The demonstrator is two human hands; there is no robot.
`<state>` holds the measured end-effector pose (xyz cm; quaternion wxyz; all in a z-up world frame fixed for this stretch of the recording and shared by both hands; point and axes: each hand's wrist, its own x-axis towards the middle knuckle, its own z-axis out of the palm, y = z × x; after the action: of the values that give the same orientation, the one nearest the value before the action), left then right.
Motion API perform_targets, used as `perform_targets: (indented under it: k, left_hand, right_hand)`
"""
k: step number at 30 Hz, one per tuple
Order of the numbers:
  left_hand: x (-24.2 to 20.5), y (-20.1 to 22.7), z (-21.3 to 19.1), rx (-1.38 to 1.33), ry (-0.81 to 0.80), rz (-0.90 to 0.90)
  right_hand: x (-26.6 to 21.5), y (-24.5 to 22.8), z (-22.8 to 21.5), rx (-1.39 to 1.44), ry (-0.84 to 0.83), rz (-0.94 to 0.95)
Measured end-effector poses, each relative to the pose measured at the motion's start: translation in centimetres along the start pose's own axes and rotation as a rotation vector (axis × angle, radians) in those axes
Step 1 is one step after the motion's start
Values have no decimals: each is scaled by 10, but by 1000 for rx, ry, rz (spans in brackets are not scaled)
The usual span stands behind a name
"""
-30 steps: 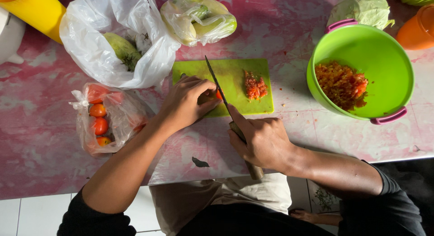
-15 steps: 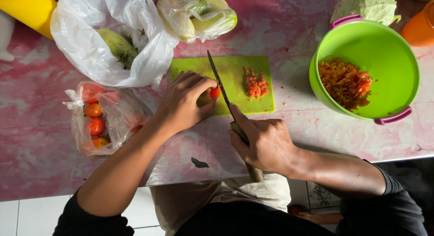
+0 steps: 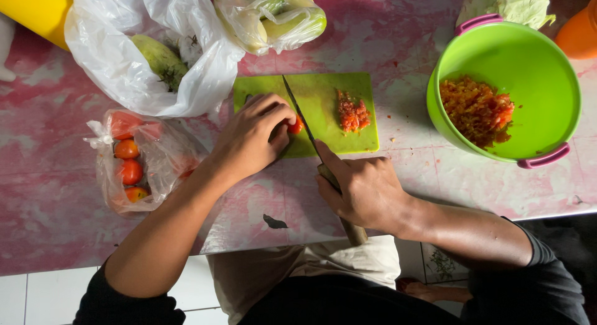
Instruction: The person dices tomatoes and small peppers with a knife on a cutting board and transfers the pieces into a green bowl.
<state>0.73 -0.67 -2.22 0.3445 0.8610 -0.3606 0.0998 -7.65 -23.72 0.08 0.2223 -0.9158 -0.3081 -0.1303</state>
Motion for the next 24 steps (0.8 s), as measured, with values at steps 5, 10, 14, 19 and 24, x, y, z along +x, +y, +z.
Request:
perform_targets:
  k: [5, 10, 14, 19, 24]
  left_hand:
    - [0, 2, 1, 36, -5, -63]
    - [1, 0, 1, 36, 0, -59]
    - [1, -3, -1, -12, -14, -28]
    - [2, -5, -1, -65, -36, -19]
    - [2, -3, -5, -101, -60, -25]
  right_hand:
    - [0, 2, 1, 7, -103, 61]
    - [1, 2, 1, -19, -63, 14]
    - [1, 1, 0, -6, -148, 77]
    - [0, 0, 1, 13, -97, 40]
    - [-1, 0, 1, 21, -205, 105]
